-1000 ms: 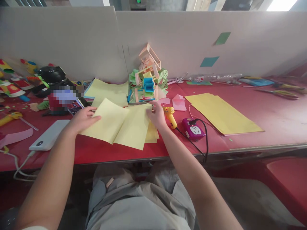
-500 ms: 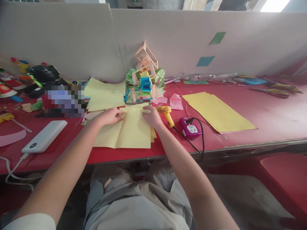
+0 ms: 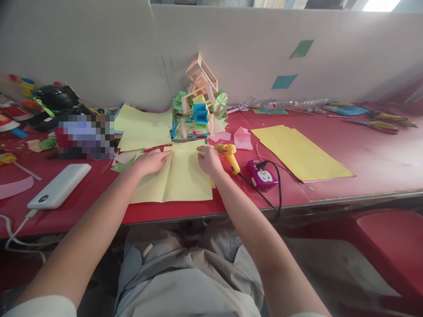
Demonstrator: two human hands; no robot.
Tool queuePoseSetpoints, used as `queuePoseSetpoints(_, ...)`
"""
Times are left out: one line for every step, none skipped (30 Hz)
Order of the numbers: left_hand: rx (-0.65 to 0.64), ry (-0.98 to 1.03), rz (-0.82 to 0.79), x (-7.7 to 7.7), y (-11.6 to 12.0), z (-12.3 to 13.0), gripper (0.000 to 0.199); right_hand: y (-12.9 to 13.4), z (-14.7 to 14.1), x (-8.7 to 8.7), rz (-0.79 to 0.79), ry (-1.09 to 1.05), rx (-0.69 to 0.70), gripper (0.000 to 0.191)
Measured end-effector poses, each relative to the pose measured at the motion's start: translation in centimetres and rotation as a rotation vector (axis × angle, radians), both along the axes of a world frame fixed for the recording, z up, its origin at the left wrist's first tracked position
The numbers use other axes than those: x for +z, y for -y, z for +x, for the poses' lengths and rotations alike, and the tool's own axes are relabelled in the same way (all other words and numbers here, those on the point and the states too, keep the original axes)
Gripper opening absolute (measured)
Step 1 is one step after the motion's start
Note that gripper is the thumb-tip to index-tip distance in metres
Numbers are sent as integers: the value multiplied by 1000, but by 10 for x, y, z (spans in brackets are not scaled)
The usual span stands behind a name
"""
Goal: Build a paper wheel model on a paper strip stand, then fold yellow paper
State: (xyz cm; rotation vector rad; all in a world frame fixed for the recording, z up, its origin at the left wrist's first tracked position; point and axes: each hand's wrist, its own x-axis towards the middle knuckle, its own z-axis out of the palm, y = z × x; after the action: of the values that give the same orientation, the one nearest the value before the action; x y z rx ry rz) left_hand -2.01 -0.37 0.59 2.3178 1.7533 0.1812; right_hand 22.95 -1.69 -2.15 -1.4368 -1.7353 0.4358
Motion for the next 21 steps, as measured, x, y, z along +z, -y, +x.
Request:
queuePoseSetpoints(-6,-62,-2,2,2,2,50,2,-1,2,-13,20,-3,26)
queuePoseSetpoints(-12,-126,-3,4,5,4,52,3,-1,4,-32,44,-11,25)
queuePoseSetpoints(-19,-183,-4,6,8,6,54,5,-2,6,-56,73,-21,25)
queuePoseSetpoints(-23,-225,-2,7,11,8,55,7,-3,8,-82,107,-33,25)
queuePoseSetpoints(-24,-253,0,8,13,9,56,8,-3,9,-107,143,-46,27)
queuePoseSetpoints(-20,-270,3,9,15,11,56,9,-4,9,-127,180,-57,28)
queuePoseSetpoints(-13,-280,7,9,16,11,56,10,-4,10,-144,213,-66,28)
queuePoseSetpoints(-5,-286,10,8,17,12,55,10,-4,9,-156,240,-66,29)
queuePoseSetpoints(0,-291,14,8,17,12,55,10,-4,9,-165,261,-61,28)
queuePoseSetpoints(5,-296,18,7,18,13,55,11,-4,8,-169,275,-54,28)
queuePoseSetpoints(8,-300,22,7,18,13,55,11,-5,8,-173,284,-47,27)
queuePoseSetpoints(9,-302,27,6,18,13,55,11,-5,7,-178,291,-41,27)
queuePoseSetpoints(10,-301,31,6,18,13,55,11,-5,7,-182,297,-39,26)
queuePoseSetpoints(11,-300,35,5,18,13,55,11,-5,8,-188,303,-39,26)
queuePoseSetpoints(13,-298,39,5,19,13,55,11,-5,8,-195,308,-40,26)
queuePoseSetpoints(16,-295,43,4,19,13,55,12,-5,9,-199,312,-38,26)
queuePoseSetpoints(19,-291,45,4,20,13,55,12,-5,10,-199,312,-36,26)
queuePoseSetpoints(25,-285,48,3,20,13,55,13,-6,12,-199,304,-35,25)
queuePoseSetpoints(35,-278,51,2,21,13,55,14,-6,13,-198,286,-38,24)
queuePoseSetpoints(48,-268,55,1,21,13,55,15,-6,13,-194,256,-40,25)
queuePoseSetpoints(63,-257,64,0,21,12,55,16,-6,14,-187,216,-43,28)
